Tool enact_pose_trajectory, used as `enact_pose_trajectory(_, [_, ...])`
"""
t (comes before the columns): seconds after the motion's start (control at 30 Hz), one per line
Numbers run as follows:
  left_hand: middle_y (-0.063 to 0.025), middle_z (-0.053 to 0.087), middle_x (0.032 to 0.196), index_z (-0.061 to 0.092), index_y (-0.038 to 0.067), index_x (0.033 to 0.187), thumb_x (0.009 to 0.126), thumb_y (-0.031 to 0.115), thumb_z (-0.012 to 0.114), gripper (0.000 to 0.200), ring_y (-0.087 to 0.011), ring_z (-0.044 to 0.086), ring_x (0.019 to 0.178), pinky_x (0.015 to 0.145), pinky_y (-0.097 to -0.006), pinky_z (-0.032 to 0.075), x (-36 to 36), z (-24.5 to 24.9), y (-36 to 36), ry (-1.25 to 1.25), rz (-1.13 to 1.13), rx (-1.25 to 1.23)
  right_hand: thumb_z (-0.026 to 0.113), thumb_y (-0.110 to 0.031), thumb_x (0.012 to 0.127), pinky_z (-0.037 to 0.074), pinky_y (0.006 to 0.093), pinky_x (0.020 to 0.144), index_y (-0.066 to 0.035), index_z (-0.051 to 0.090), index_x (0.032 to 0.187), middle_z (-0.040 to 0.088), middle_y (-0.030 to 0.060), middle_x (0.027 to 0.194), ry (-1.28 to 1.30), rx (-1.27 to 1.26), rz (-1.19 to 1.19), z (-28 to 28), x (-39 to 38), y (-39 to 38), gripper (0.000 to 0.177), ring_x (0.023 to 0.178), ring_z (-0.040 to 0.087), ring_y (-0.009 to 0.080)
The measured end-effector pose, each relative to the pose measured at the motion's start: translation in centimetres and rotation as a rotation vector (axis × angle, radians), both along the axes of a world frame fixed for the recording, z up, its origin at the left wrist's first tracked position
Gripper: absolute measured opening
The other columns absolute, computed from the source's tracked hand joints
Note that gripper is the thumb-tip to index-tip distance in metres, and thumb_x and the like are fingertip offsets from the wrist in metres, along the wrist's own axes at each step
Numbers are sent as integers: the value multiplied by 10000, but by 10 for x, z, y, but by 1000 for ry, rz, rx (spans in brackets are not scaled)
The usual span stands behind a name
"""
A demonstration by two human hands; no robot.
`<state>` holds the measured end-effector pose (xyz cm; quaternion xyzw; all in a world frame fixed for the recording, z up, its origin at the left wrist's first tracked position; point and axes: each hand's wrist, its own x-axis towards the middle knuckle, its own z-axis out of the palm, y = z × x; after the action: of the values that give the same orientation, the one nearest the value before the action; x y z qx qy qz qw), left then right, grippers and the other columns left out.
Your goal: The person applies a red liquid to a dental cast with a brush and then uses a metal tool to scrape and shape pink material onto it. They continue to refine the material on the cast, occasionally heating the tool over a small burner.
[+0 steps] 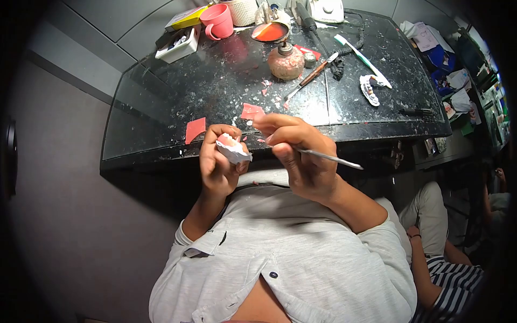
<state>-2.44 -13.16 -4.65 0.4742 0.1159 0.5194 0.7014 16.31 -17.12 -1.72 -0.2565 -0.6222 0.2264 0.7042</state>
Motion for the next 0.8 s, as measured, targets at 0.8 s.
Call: enact_pose_trajectory(0.8, [-106,542,965,538,21,1041,732,243,939,553,-210,568,847,746,-327,482,2,11,-3,751,653,765,729,-24,920,578,342,823,46,751,967,760,154,935,-172,-207,98,1,-1,-5,88,900,739,244])
